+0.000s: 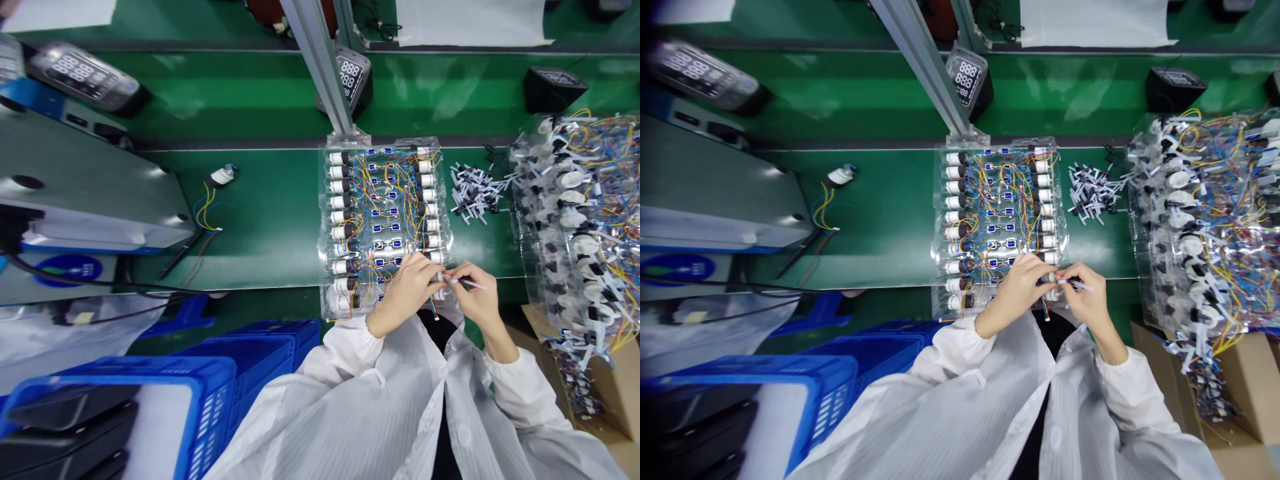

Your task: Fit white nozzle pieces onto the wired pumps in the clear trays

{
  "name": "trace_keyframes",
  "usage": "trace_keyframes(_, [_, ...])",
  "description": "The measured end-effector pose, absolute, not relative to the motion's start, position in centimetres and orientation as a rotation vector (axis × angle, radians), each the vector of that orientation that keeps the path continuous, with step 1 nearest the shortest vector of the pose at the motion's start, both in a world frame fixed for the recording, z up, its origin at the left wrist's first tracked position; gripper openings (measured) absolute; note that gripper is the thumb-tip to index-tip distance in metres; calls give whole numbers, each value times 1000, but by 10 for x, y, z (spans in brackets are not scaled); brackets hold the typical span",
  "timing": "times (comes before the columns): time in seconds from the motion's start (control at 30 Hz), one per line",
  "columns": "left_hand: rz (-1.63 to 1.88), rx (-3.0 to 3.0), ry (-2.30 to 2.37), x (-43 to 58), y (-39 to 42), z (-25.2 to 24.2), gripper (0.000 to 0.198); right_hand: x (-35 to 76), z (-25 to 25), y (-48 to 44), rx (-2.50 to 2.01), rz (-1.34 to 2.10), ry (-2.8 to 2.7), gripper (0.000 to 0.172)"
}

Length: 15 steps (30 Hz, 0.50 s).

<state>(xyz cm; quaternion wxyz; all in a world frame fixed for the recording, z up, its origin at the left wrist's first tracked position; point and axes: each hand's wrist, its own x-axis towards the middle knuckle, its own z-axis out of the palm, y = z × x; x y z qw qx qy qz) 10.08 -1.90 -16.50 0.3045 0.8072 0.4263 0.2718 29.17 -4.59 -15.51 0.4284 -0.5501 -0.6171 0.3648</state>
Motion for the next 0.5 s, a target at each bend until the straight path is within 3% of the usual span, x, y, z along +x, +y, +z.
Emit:
trace_keyframes(0.23, [660,2161,1147,103,-19,-163,26,294,-158,-44,-1354,912,-1591,11])
trace_keyframes(0.33, [557,2241,1208,104,-26,-146,34,307,-159,-46,-1388,1020,-1576,13])
trace_keyframes(0.37, [535,2269,1232,103,-29,-138,40,314,-158,-47,-1378,1092,-1565,19])
trace_keyframes(0.47, [479,2362,1295,95,-40,-108,54,337,-158,-42,-1222,1261,-1480,62])
trace_keyframes(0.5, [455,2397,1312,92,-41,-99,52,343,-159,-37,-1173,1244,-1416,66])
